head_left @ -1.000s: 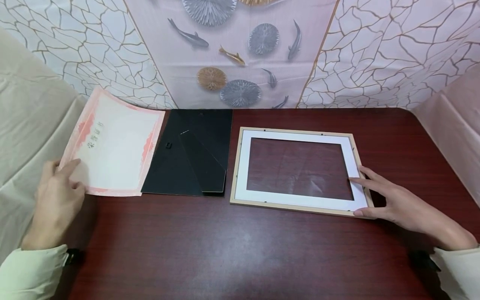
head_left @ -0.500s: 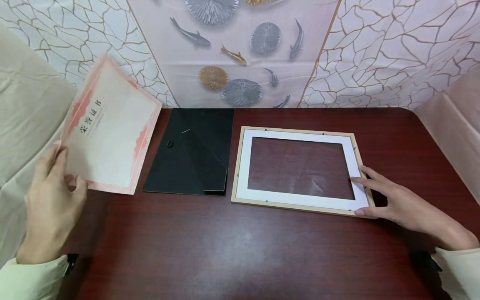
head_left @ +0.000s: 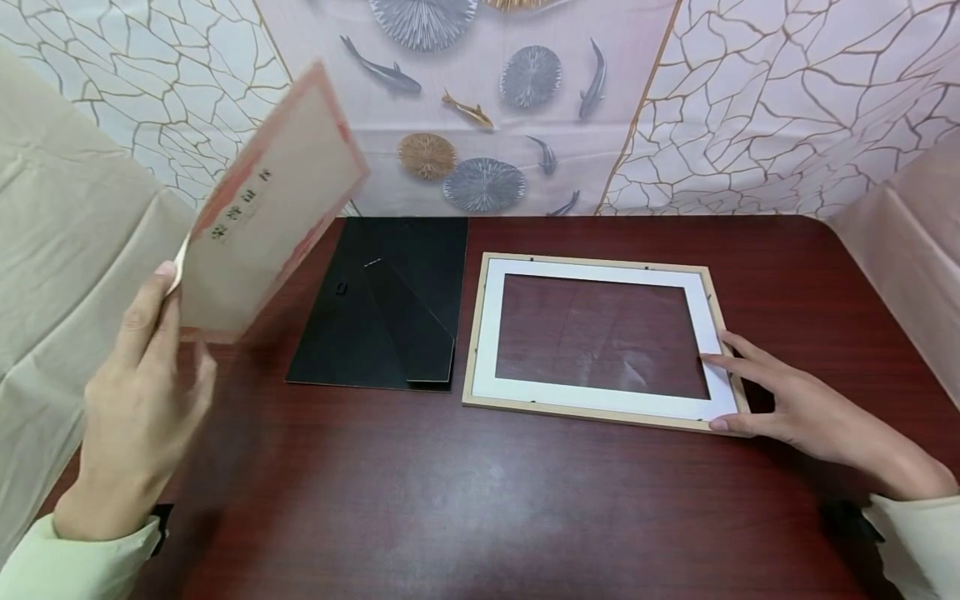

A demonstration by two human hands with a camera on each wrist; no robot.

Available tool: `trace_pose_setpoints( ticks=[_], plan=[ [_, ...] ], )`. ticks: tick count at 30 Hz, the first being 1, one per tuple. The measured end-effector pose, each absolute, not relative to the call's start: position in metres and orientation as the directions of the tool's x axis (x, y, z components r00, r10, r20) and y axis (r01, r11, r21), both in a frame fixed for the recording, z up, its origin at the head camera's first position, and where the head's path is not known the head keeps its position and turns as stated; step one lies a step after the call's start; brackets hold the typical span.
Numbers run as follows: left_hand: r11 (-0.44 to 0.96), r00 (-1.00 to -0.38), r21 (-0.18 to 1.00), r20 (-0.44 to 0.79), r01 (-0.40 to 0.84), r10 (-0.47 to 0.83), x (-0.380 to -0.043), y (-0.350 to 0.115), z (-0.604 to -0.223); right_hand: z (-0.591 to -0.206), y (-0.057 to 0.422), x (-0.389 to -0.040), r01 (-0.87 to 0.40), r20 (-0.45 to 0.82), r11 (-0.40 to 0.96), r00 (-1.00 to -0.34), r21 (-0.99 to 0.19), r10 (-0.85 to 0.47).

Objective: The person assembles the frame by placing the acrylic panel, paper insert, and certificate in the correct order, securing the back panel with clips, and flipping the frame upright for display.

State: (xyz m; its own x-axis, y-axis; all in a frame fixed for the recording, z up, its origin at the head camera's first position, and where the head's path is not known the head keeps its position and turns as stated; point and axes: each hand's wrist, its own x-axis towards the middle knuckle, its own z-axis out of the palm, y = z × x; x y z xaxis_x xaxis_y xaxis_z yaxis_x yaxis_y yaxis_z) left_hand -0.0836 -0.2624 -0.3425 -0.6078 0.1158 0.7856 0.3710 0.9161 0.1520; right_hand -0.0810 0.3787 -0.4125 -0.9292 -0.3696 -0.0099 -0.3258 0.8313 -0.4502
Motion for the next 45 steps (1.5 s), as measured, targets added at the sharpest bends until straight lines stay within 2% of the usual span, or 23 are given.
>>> trace_pose_setpoints(
  ticks=[3, 10, 14, 17, 20, 25, 31, 37, 42, 45],
  plan=[
    [0.880, -0.532, 0.118, 0.830, 0.460, 0.167, -0.086, -0.247, -0.343, -0.413, 0.379, -0.081, -0.340, 0.006, 0.826, -0.926, -0.449, -0.378],
    [0.823, -0.512, 0.055, 0.805, 0.565, 0.298, -0.093, -0.210, -0.346, -0.413, 0.380, -0.081, -0.370, 0.043, 0.815, -0.918, -0.446, -0.394],
    [0.753, -0.465, -0.004, 0.784, 0.658, 0.411, -0.099, -0.187, -0.346, -0.414, 0.381, -0.080, -0.325, -0.006, 0.835, -0.931, -0.444, -0.365],
    [0.706, -0.416, -0.077, 0.761, 0.704, 0.497, -0.104, -0.168, -0.347, -0.414, 0.381, -0.080, -0.335, 0.008, 0.828, -0.929, -0.449, -0.371],
    [0.696, -0.390, -0.156, 0.732, 0.701, 0.558, -0.109, -0.149, -0.350, -0.414, 0.380, -0.080, -0.357, 0.032, 0.816, -0.922, -0.454, -0.386],
    [0.672, -0.396, -0.257, 0.643, 0.695, 0.655, -0.112, -0.124, -0.354, -0.414, 0.380, -0.080, -0.356, 0.027, 0.815, -0.922, -0.457, -0.387],
    [0.600, -0.348, -0.479, 0.516, 0.641, 0.783, -0.119, -0.099, -0.351, -0.414, 0.379, -0.080, -0.363, 0.032, 0.812, -0.919, -0.457, -0.393],
    [0.613, -0.337, -0.481, 0.542, 0.626, 0.770, -0.126, -0.082, -0.347, -0.415, 0.378, -0.081, -0.390, 0.056, 0.798, -0.910, -0.460, -0.412],
    [0.559, -0.282, -0.539, 0.512, 0.631, 0.811, -0.121, -0.077, -0.354, -0.415, 0.378, -0.082, -0.384, 0.051, 0.801, -0.912, -0.459, -0.407],
    [0.522, -0.260, -0.529, 0.491, 0.669, 0.831, -0.115, -0.076, -0.363, -0.414, 0.378, -0.083, -0.374, 0.044, 0.811, -0.916, -0.449, -0.398]
  ],
)
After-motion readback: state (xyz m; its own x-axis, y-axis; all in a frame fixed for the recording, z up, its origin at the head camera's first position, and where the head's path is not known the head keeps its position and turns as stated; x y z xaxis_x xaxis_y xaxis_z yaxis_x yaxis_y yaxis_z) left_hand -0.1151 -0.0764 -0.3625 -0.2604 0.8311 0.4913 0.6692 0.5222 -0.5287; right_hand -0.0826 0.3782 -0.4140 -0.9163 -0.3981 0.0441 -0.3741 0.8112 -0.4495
